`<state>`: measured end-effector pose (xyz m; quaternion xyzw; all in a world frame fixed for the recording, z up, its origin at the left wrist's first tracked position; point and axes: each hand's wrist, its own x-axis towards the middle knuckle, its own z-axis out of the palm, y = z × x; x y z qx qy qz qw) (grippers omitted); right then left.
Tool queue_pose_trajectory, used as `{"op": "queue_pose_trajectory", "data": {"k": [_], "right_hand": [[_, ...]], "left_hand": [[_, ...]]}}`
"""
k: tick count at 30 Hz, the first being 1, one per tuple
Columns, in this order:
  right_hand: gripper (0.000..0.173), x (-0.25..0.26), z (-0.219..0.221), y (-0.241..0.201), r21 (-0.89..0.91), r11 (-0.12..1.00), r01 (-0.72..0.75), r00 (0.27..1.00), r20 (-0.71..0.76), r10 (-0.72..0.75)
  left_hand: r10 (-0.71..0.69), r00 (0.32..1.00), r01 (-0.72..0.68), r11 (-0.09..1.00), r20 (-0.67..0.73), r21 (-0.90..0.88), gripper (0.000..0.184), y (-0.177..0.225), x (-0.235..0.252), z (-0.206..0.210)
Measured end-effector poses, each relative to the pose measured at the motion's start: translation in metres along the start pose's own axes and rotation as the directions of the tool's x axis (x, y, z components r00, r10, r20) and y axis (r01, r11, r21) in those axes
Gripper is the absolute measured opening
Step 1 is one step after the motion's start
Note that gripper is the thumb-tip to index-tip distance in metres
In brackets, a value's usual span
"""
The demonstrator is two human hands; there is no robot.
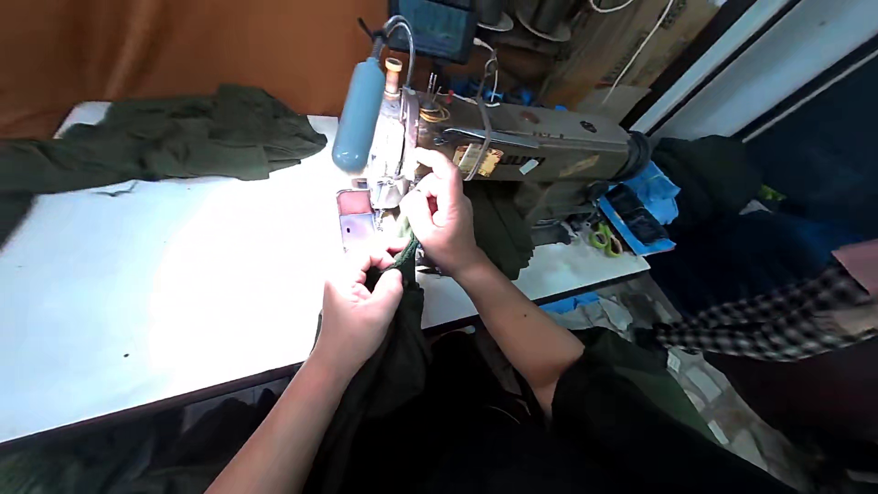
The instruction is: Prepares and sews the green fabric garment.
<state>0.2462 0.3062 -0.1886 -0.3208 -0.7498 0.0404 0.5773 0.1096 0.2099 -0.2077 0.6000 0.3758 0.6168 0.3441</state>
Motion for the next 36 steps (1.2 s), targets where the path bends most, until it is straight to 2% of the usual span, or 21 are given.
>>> {"op": "queue_pose_trajectory", "data": {"k": [6,15,23,24,26,28,29,30,32,33,34,35,36], "right_hand": [[0.046,0.005,0.005,0.004,-0.012,0.998,0.069,0.995,-0.065,-0.069],[0.043,0.008,0.007,0.005,-0.033,0.994,0.108,0.990,-0.086,-0.110],[0.047,0.010,0.011,0.002,-0.060,0.995,0.077,0.991,-0.108,-0.083],[0.051,0.010,0.010,0.000,-0.055,0.996,0.069,0.992,-0.103,-0.074],[0.056,0.008,0.003,-0.006,-0.016,0.999,0.029,0.996,-0.081,-0.030],[0.064,0.001,-0.013,-0.019,0.102,0.990,-0.093,0.995,-0.020,0.096],[0.067,-0.005,-0.022,-0.025,0.211,0.961,-0.181,0.983,0.033,0.178],[0.067,-0.013,-0.031,-0.029,0.341,0.899,-0.277,0.961,0.103,0.257],[0.054,-0.036,-0.050,-0.034,0.528,0.682,-0.506,0.862,0.339,0.377],[0.049,-0.050,-0.058,-0.038,0.553,0.571,-0.606,0.790,0.499,0.355],[0.053,-0.065,-0.065,-0.042,0.546,0.488,-0.681,0.713,0.647,0.271],[0.059,-0.079,-0.070,-0.049,0.519,0.455,-0.723,0.641,0.749,0.166],[0.053,-0.089,-0.074,-0.056,0.496,0.461,-0.736,0.593,0.801,0.084]], "left_hand": [[0.038,0.999,-0.038,0.999,-0.001,-0.004,0.014,-0.004,0.006,-0.004],[0.052,0.999,-0.052,0.998,0.001,-0.035,0.013,-0.006,0.010,-0.005],[0.056,0.998,-0.056,0.998,0.009,-0.030,0.013,-0.006,0.012,-0.007],[0.075,0.997,-0.074,0.997,0.027,-0.033,0.013,-0.007,0.010,-0.009],[0.200,0.970,-0.203,0.979,0.140,0.011,0.019,-0.015,0.004,-0.019],[0.305,0.913,-0.358,0.918,0.273,0.173,0.028,-0.025,-0.007,-0.030],[0.313,0.895,-0.401,0.877,0.316,0.265,0.028,-0.027,-0.012,-0.034],[0.292,0.895,-0.400,0.861,0.337,0.315,0.026,-0.026,-0.017,-0.036],[0.198,0.937,-0.278,0.921,0.288,0.272,0.024,-0.019,-0.021,-0.041],[0.149,0.960,-0.199,0.960,0.239,0.199,0.021,-0.013,-0.020,-0.044],[0.099,0.977,-0.121,0.986,0.188,0.112,0.018,-0.004,-0.018,-0.045],[0.048,0.987,-0.052,0.998,0.156,0.020,0.018,0.006,-0.016,-0.045],[0.011,0.985,0.002,0.997,0.170,-0.078,0.019,0.016,-0.015,-0.044]]}}
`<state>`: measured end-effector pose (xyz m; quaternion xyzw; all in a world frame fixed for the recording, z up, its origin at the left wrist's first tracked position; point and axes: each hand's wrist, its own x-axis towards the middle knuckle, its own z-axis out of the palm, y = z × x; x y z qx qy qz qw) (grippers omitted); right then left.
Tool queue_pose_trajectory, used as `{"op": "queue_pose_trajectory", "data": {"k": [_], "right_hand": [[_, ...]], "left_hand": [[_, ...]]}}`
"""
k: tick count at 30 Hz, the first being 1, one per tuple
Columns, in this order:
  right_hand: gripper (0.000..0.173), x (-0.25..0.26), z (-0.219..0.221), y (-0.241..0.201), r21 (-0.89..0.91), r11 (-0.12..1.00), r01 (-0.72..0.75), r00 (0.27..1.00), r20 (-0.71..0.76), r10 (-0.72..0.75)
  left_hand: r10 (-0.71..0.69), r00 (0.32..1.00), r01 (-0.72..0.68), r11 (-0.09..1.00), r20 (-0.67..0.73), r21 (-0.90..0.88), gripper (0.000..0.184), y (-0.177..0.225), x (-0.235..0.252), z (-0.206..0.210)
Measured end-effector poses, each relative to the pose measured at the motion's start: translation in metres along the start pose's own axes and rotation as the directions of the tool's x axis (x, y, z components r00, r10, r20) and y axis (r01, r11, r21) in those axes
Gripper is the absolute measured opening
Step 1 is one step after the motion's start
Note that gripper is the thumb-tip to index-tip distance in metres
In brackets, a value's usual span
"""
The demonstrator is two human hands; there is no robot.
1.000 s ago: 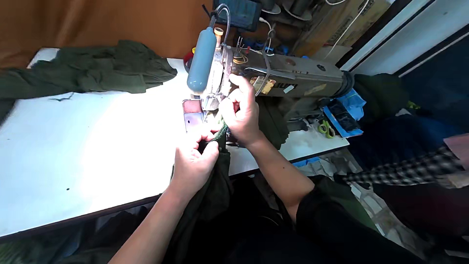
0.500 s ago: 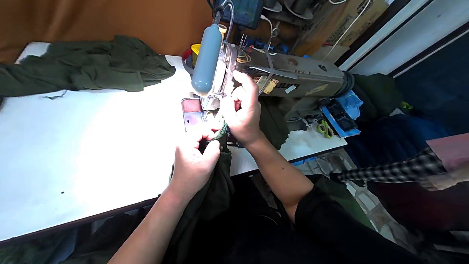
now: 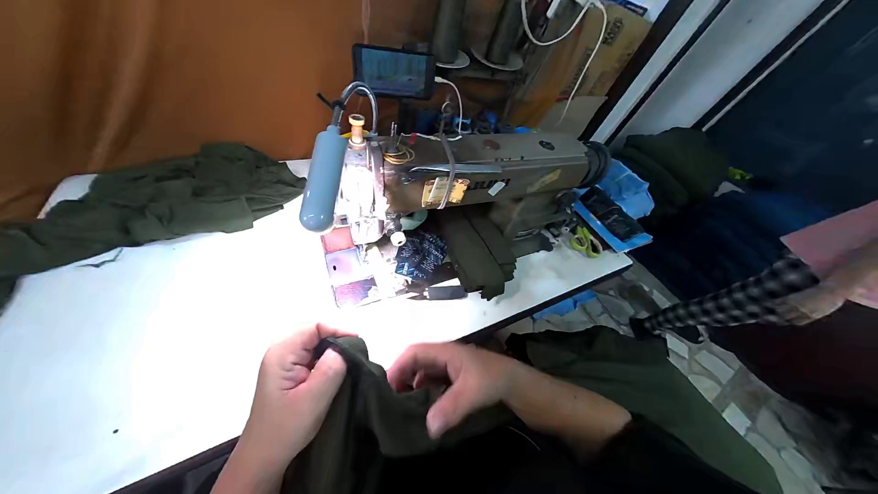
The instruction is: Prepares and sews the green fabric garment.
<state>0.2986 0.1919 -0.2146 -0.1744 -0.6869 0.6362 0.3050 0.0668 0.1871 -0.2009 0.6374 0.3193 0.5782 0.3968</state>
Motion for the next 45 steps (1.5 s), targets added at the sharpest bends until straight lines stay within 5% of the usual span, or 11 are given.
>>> {"op": "queue_pose_trajectory", "data": {"k": [3,5,7,10,15,18,25,32,34,39,45], "right_hand": [[0.018,-0.015,0.002,-0.004,-0.071,0.994,0.078,0.996,0.040,-0.075],[0.009,-0.023,-0.010,-0.014,-0.003,0.983,0.181,0.983,-0.031,-0.181],[0.007,-0.031,-0.021,-0.022,0.084,0.962,0.261,0.965,-0.052,-0.258],[0.011,-0.042,-0.026,-0.026,0.101,0.965,0.242,0.970,-0.043,-0.239],[0.035,-0.046,-0.028,0.002,0.062,0.997,-0.034,0.993,-0.107,0.040],[0.020,-0.043,-0.031,0.005,0.017,0.999,-0.046,0.989,-0.141,0.048],[0.011,-0.035,-0.042,-0.010,-0.234,0.971,0.040,0.940,-0.322,-0.116],[0.014,-0.031,-0.041,-0.005,-0.298,0.954,0.040,0.971,-0.213,-0.107],[0.015,-0.026,-0.040,-0.009,-0.304,0.948,0.090,0.975,-0.169,-0.147],[0.023,-0.016,-0.040,-0.021,-0.385,0.903,0.188,0.973,-0.052,-0.225],[0.026,-0.013,-0.036,-0.030,-0.436,0.863,0.257,0.965,0.067,-0.254]], "left_hand": [[-0.001,0.944,0.119,0.934,0.331,-0.336,0.014,0.012,0.001,-0.002],[0.006,0.785,0.326,0.847,0.620,-0.420,0.023,0.005,0.001,-0.003],[-0.193,0.621,0.534,0.814,0.760,-0.229,0.040,-0.012,-0.006,-0.004],[-0.633,0.457,0.648,0.718,0.625,0.254,0.039,-0.030,-0.017,-0.005],[-0.433,0.837,0.430,0.899,0.334,0.085,0.024,-0.016,-0.022,-0.022],[-0.161,0.979,0.113,0.939,0.123,0.325,0.022,0.013,-0.014,-0.022],[-0.206,0.884,0.025,0.917,0.420,0.397,0.030,0.002,-0.020,-0.018],[-0.008,0.935,-0.088,0.963,0.354,0.256,0.022,0.002,-0.015,-0.027],[-0.181,0.857,0.098,0.977,0.483,0.192,0.019,0.009,-0.013,-0.028],[-0.391,0.299,0.253,0.912,0.870,0.323,0.026,-0.008,-0.014,-0.013],[-0.480,0.191,0.670,0.701,0.857,0.244,0.036,-0.046,-0.037,-0.026]]}}
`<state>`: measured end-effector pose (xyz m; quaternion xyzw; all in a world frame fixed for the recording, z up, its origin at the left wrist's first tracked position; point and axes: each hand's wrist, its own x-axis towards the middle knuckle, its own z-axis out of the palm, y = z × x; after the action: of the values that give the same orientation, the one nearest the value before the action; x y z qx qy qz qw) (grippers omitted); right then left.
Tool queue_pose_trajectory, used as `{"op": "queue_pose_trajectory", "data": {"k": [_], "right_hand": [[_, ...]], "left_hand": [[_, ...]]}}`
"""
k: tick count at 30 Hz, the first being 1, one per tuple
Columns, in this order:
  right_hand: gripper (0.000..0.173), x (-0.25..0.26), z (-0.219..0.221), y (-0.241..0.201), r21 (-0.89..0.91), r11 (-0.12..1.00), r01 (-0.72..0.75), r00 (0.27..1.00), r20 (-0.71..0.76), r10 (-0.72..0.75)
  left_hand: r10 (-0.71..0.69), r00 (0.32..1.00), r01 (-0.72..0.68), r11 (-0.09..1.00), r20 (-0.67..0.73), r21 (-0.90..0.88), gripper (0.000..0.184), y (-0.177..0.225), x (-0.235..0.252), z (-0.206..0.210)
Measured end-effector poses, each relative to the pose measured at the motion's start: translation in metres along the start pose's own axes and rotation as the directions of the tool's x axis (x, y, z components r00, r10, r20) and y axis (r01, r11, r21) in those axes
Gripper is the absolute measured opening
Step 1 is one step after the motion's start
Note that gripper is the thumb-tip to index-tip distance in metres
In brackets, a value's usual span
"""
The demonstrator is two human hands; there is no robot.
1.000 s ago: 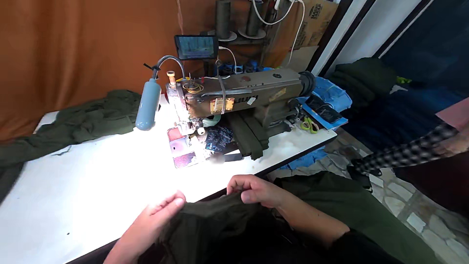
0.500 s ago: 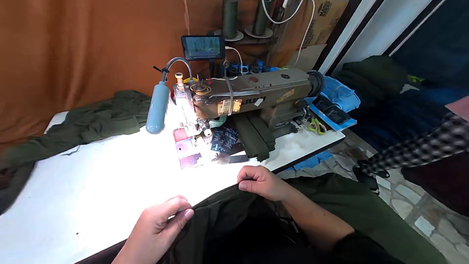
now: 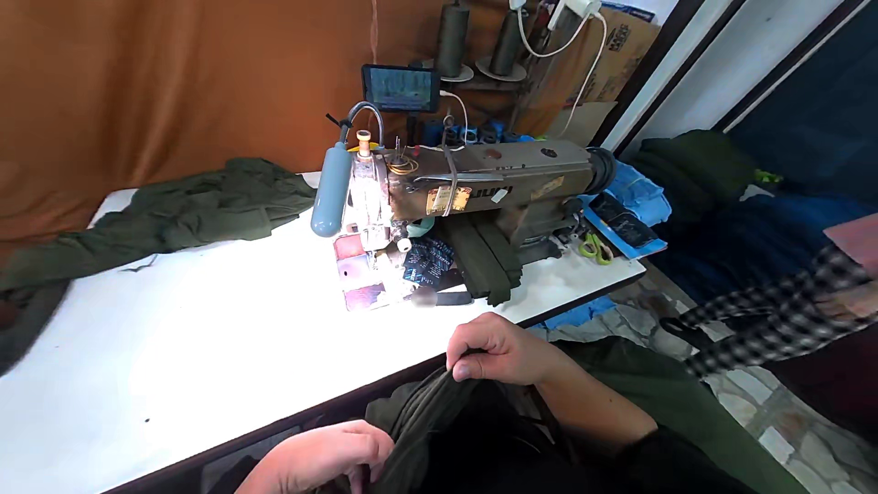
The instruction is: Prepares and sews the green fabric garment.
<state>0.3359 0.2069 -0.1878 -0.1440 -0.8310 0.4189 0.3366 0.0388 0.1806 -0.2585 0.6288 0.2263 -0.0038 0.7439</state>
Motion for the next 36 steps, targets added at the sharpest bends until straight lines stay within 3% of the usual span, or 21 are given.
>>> {"op": "queue_pose_trajectory", "data": {"k": [2,4,7,9,12,13,14,17,18,19,21,22,23,24,25,26,28,31,33,36], "right_hand": [[0.029,0.002,0.001,-0.003,-0.032,0.999,0.037,0.999,0.032,-0.036],[0.030,0.003,0.003,-0.005,-0.054,0.997,0.054,0.998,0.045,-0.052],[0.030,-0.002,0.000,-0.007,-0.074,0.996,0.039,0.999,0.003,-0.039],[0.029,-0.007,-0.004,-0.007,-0.092,0.996,-0.016,0.998,-0.058,0.010],[0.027,-0.014,-0.004,-0.006,-0.193,0.966,-0.174,0.974,-0.181,0.139],[0.027,-0.015,-0.002,-0.005,-0.206,0.955,-0.212,0.962,-0.217,0.167],[0.024,-0.017,0.002,-0.004,-0.203,0.951,-0.231,0.951,-0.253,0.177],[0.014,-0.021,0.004,0.004,-0.243,0.940,-0.238,0.914,-0.382,0.133],[0.014,-0.023,0.004,0.010,-0.280,0.925,-0.257,0.897,-0.426,0.120],[0.014,-0.025,0.005,0.019,-0.309,0.902,-0.302,0.877,-0.461,0.136],[0.016,-0.032,0.011,0.038,-0.315,0.854,-0.414,0.839,-0.497,0.223],[0.016,-0.034,0.016,0.045,-0.308,0.833,-0.460,0.823,-0.500,0.270],[0.016,-0.035,0.022,0.050,-0.297,0.814,-0.500,0.812,-0.488,0.321],[0.015,-0.035,0.029,0.052,-0.293,0.795,-0.531,0.807,-0.460,0.370],[0.019,-0.033,0.035,0.053,-0.302,0.776,-0.554,0.809,-0.413,0.417],[0.028,-0.029,0.040,0.051,-0.319,0.749,-0.581,0.808,-0.342,0.480],[0.040,-0.015,0.042,0.046,-0.380,0.675,-0.633,0.766,-0.184,0.616],[0.042,0.008,0.032,0.044,-0.461,0.515,-0.723,0.624,-0.116,0.772],[0.039,0.017,0.023,0.048,-0.487,0.417,-0.767,0.556,-0.181,0.811],[0.038,0.021,0.015,0.060,-0.472,0.347,-0.810,0.521,-0.307,0.797]], "left_hand": [[-0.058,0.998,0.057,0.998,0.023,0.026,0.019,-0.002,0.004,0.000],[-0.064,0.997,0.060,0.992,0.033,0.111,0.014,-0.002,0.006,0.000],[0.096,0.982,-0.046,0.956,-0.161,0.289,0.013,-0.003,-0.007,0.000],[0.392,0.863,-0.205,0.849,-0.318,0.488,0.018,0.006,-0.032,-0.002],[0.723,0.639,-0.520,0.657,-0.261,0.547,0.019,0.035,-0.068,-0.009],[0.750,0.617,-0.584,0.639,-0.238,0.500,0.018,0.043,-0.073,-0.007],[0.726,0.647,-0.573,0.665,-0.233,0.479,0.018,0.047,-0.073,-0.005],[0.439,0.796,-0.207,0.844,-0.417,0.494,0.014,0.041,-0.057,0.005],[0.324,0.810,-0.109,0.902,-0.489,0.417,0.010,0.036,-0.050,0.006],[0.278,0.792,-0.124,0.945,-0.544,0.303,0.007,0.027,-0.043,0.005],[0.296,0.699,-0.301,0.948,-0.651,0.108,0.007,0.013,-0.032,0.000],[0.273,0.613,-0.344,0.937,-0.742,0.061,0.009,0.012,-0.025,-0.003],[0.227,0.515,-0.312,0.948,-0.826,0.065,0.015,0.016,-0.018,-0.010],[0.187,0.425,-0.165,0.978,-0.886,0.127,0.018,0.022,-0.012,-0.020],[0.170,0.372,0.094,0.971,-0.913,0.219,0.021,0.031,-0.007,-0.033],[0.157,0.379,0.317,0.904,-0.912,0.287,0.028,0.039,-0.002,-0.047],[0.191,0.483,0.543,0.701,-0.855,0.463,0.033,0.049,0.011,-0.078],[0.268,0.557,0.605,0.517,-0.786,0.605,0.026,0.051,0.039,-0.114],[0.269,0.539,0.619,0.515,-0.798,0.593,0.026,0.052,0.058,-0.136],[0.184,0.466,0.657,0.584,-0.865,0.478,0.030,0.065,0.082,-0.154]]}}
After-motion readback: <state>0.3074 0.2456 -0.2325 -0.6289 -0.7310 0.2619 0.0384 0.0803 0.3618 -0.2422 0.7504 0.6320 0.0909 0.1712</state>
